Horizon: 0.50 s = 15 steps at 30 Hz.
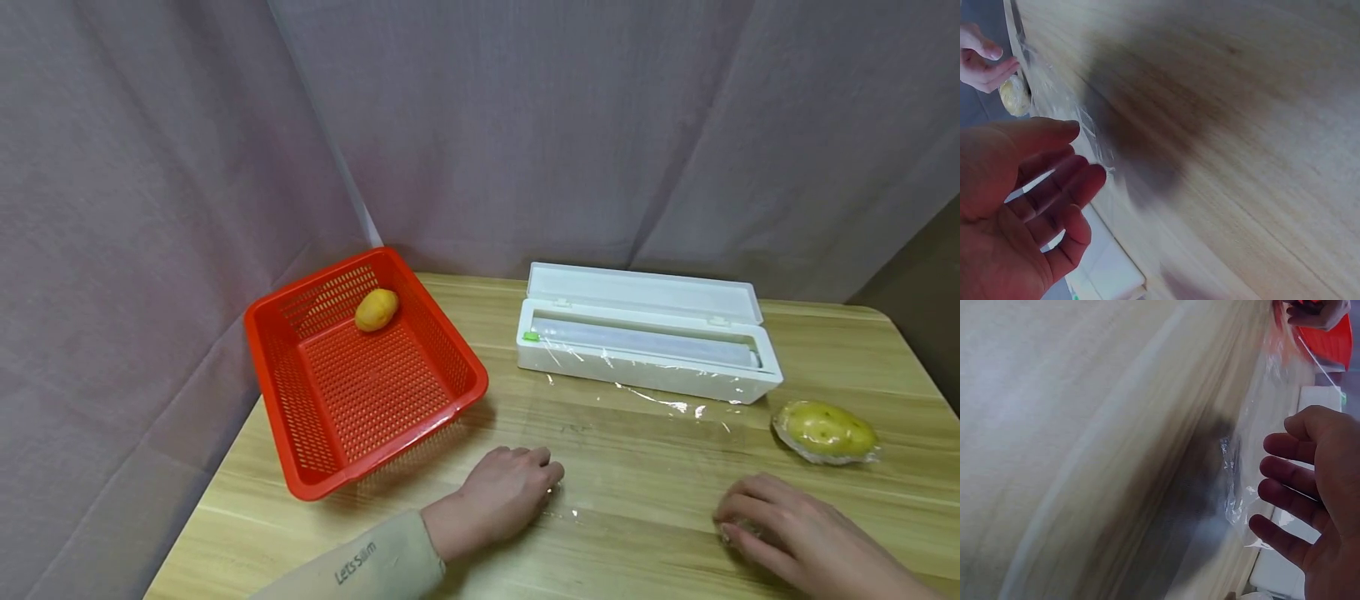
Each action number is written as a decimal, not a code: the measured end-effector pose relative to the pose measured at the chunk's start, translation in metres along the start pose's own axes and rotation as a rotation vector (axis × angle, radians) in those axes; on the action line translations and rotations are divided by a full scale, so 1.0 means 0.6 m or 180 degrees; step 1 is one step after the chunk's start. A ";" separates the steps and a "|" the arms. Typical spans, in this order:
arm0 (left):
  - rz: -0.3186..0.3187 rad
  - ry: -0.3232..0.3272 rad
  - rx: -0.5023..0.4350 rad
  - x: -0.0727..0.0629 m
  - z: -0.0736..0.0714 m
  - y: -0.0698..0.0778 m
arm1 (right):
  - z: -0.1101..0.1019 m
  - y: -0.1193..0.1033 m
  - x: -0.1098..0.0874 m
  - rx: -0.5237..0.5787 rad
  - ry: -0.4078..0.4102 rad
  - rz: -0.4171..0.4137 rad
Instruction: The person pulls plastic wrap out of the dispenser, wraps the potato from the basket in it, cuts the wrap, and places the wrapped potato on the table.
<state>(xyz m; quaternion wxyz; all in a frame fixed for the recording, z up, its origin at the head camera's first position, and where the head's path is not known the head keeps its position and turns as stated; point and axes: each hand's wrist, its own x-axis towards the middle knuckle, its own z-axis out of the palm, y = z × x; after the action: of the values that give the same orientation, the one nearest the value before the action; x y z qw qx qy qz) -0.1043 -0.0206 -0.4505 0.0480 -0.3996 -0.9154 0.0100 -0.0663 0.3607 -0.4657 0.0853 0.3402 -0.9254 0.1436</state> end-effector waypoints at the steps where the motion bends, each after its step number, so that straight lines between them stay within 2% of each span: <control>1: -0.0008 0.0034 0.0015 0.001 0.000 0.000 | 0.000 -0.001 0.002 -0.0044 0.0033 0.0034; 4: -0.0055 0.0115 0.0082 0.003 -0.001 0.001 | 0.000 -0.007 0.009 -0.0137 0.0123 0.0089; 7: -0.0112 0.0142 0.0137 0.006 0.001 0.002 | 0.004 -0.012 0.016 -0.0168 0.0229 0.0025; 15: -0.0146 0.0068 0.0157 0.014 0.010 0.009 | 0.019 -0.005 0.018 -0.0312 0.0164 0.0110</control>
<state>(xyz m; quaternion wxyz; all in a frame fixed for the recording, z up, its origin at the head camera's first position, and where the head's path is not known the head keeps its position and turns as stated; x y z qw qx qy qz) -0.1067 -0.0108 -0.4558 0.0678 -0.3772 -0.9232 0.0271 -0.0731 0.3482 -0.4729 0.1232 0.3157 -0.9346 0.1084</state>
